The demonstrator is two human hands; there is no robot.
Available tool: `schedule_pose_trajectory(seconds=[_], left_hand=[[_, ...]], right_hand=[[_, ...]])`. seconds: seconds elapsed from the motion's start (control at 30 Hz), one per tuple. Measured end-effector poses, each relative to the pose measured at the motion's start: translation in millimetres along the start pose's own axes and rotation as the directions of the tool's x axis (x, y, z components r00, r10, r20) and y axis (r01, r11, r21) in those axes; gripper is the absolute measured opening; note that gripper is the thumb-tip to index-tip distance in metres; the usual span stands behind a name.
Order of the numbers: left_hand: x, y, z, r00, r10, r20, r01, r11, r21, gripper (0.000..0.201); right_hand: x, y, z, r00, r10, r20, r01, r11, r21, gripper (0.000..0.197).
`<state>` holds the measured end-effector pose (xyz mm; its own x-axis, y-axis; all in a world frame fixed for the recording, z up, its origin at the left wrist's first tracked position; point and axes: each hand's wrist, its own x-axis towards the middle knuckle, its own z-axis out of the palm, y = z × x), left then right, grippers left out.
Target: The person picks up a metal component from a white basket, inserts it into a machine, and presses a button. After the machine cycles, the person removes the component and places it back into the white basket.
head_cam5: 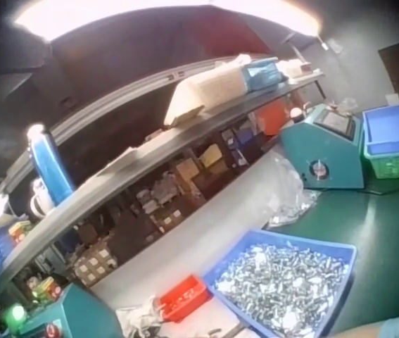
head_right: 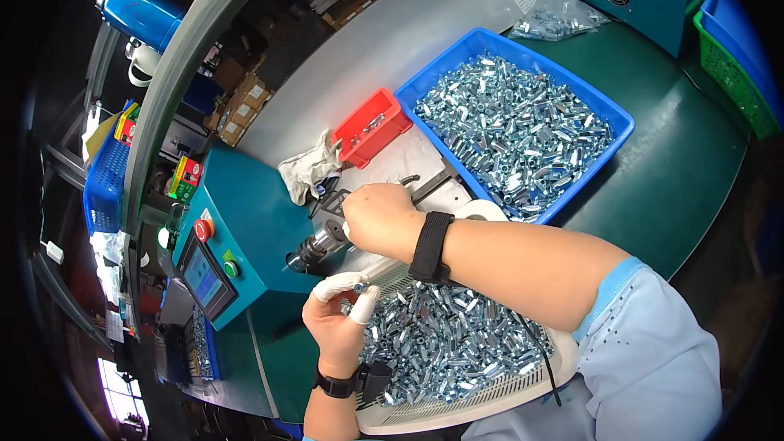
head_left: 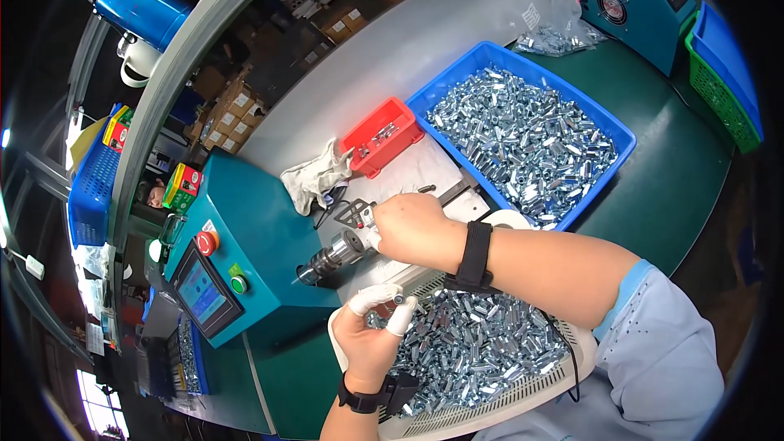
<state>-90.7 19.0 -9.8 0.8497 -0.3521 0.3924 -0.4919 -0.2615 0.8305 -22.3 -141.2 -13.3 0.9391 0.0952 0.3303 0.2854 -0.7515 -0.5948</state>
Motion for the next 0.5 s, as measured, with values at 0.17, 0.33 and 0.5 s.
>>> schedule_pose_trajectory(seconds=[0.17,0.33,0.5], left_hand=[[-1.2,0.1,-0.4,1.000,0.015,0.025,-0.016,1.000,0.009,0.027],[-1.8,2.4,-0.6,1.000,0.001,0.031,-0.001,1.000,-0.009,0.028],[-2.5,7.1,0.6,0.997,-0.041,0.059,0.041,0.999,-0.004,0.027]], right_hand=[[2.2,-3.4,-9.0,0.998,0.044,0.035,-0.042,0.998,-0.043,0.013],[2.6,-2.7,-14.1,0.995,0.083,0.059,-0.080,0.995,-0.058,0.012],[2.3,1.5,-4.4,1.000,0.014,-0.013,-0.015,1.000,-0.014,0.012]])
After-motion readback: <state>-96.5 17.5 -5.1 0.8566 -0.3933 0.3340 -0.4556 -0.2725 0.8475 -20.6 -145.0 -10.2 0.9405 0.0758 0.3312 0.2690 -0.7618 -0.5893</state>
